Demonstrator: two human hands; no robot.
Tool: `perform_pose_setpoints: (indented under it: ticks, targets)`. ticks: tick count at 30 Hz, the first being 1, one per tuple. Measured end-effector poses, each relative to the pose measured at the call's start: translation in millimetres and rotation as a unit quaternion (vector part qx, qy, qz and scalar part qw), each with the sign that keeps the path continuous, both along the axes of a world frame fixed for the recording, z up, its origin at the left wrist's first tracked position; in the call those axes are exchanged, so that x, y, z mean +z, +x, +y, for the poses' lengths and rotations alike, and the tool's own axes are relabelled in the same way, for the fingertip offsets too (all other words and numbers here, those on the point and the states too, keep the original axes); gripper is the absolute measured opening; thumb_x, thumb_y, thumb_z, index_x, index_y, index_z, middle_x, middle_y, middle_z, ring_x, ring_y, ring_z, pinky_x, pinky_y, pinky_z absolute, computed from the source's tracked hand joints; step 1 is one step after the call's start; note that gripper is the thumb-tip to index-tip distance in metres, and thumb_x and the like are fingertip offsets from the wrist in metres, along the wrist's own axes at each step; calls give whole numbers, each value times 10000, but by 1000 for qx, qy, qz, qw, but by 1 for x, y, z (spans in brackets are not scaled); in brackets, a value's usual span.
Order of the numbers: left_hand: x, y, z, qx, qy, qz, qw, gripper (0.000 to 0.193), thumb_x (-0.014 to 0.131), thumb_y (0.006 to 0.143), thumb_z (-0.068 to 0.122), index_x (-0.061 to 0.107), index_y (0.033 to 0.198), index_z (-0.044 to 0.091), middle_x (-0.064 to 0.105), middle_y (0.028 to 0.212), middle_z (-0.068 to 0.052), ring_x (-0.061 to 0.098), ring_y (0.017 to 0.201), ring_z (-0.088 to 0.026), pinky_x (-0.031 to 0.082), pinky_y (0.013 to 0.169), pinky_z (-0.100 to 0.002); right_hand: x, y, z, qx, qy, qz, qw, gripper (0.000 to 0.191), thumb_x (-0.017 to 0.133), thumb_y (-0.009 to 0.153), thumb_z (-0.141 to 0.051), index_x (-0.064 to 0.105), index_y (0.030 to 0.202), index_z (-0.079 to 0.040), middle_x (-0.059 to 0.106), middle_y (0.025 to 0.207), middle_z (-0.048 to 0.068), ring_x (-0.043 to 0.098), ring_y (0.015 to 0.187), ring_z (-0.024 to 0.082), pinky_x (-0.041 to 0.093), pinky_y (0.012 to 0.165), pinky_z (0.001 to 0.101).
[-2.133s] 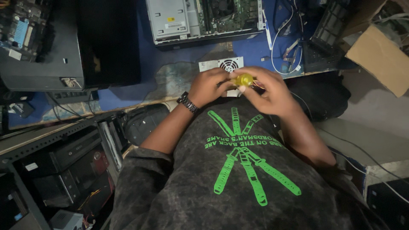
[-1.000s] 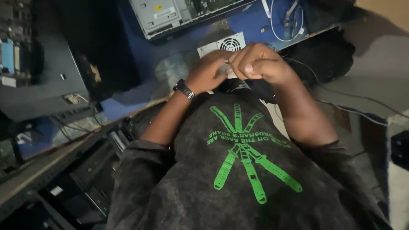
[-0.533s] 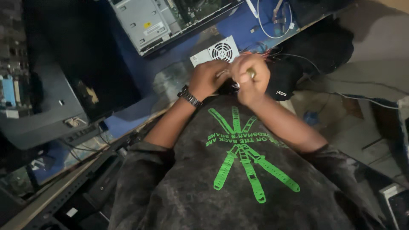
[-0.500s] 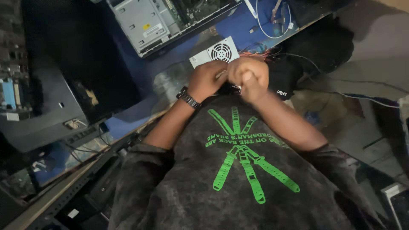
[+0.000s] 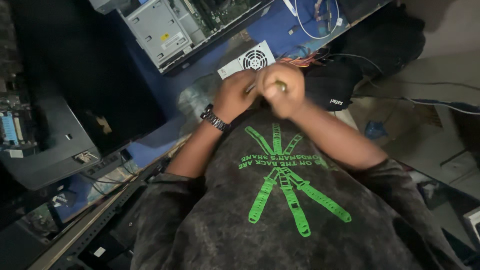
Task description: The person uses a yellow screwdriver to remove screws from a computer case and then from a power supply unit. They manipulate the power supply and its wires while working at a cluttered bench with other computer parts nearby.
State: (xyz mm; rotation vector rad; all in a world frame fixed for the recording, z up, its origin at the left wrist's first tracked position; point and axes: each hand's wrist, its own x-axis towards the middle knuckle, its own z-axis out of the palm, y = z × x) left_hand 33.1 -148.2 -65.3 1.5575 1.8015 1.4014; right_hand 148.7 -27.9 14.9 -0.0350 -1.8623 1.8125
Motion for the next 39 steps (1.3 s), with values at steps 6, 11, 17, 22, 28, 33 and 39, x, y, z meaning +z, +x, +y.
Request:
perform_pose_setpoints:
  ticks: [6, 11, 17, 22, 28, 33, 39]
  targets:
    - [-6, 4, 4, 12, -42, -15, 999, 113, 690, 918, 33, 700, 1030, 34, 715, 978, -173, 717, 921, -372, 575, 808, -435, -10, 8, 33, 52, -53, -78, 994, 515, 468, 1154, -408, 538, 783, -57, 592, 817, 41, 564, 732, 121, 459, 716, 280]
    - [-8, 11, 4, 85, 6, -6, 996, 204, 754, 884, 93, 677, 1061, 25, 708, 994, -178, 704, 915, -370, 570, 785, -434, -11, 2, -26, -140, 72, 13, 987, 519, 539, 1086, -392, 391, 945, 86, 525, 849, 133, 514, 731, 178, 457, 673, 327]
    - [-13, 9, -1, -22, -15, 10, 1000, 224, 690, 905, 40, 650, 1124, 16, 698, 1053, -208, 681, 992, -415, 555, 841, -458, 15, 1, 21, 156, -131, -91, 975, 459, 498, 1119, -356, 516, 763, -65, 545, 692, 27, 493, 612, 98, 390, 598, 261]
    - [-11, 11, 0, 54, -46, -2, 997, 133, 715, 915, 70, 687, 1043, 46, 720, 992, -176, 716, 928, -370, 573, 822, -443, -1, 7, -1, -137, 62, -30, 988, 409, 422, 1203, -317, 576, 979, -12, 620, 975, 84, 599, 820, 146, 488, 744, 283]
    - [-5, 8, -3, 46, 63, -23, 997, 271, 755, 831, 110, 669, 1069, 15, 710, 1058, -221, 703, 953, -388, 570, 810, -439, -17, 3, -14, -80, 113, 60, 989, 369, 548, 1078, -287, 456, 886, 14, 544, 797, 114, 514, 689, 190, 433, 623, 319]
    - [-7, 3, -5, 12, -52, 35, 998, 202, 683, 888, 49, 687, 1089, 54, 729, 1045, -166, 705, 988, -387, 567, 850, -460, 15, -5, 25, 151, -75, -64, 984, 440, 433, 1162, -348, 514, 784, -138, 536, 717, 11, 499, 644, 103, 405, 625, 263]
    - [-1, 6, -3, 103, -75, 13, 992, 192, 782, 881, 157, 672, 1017, 76, 711, 967, -153, 709, 917, -372, 557, 756, -454, 13, -12, -44, -203, 129, 53, 969, 530, 456, 1135, -355, 389, 1019, 157, 486, 869, 223, 492, 718, 230, 437, 705, 356]
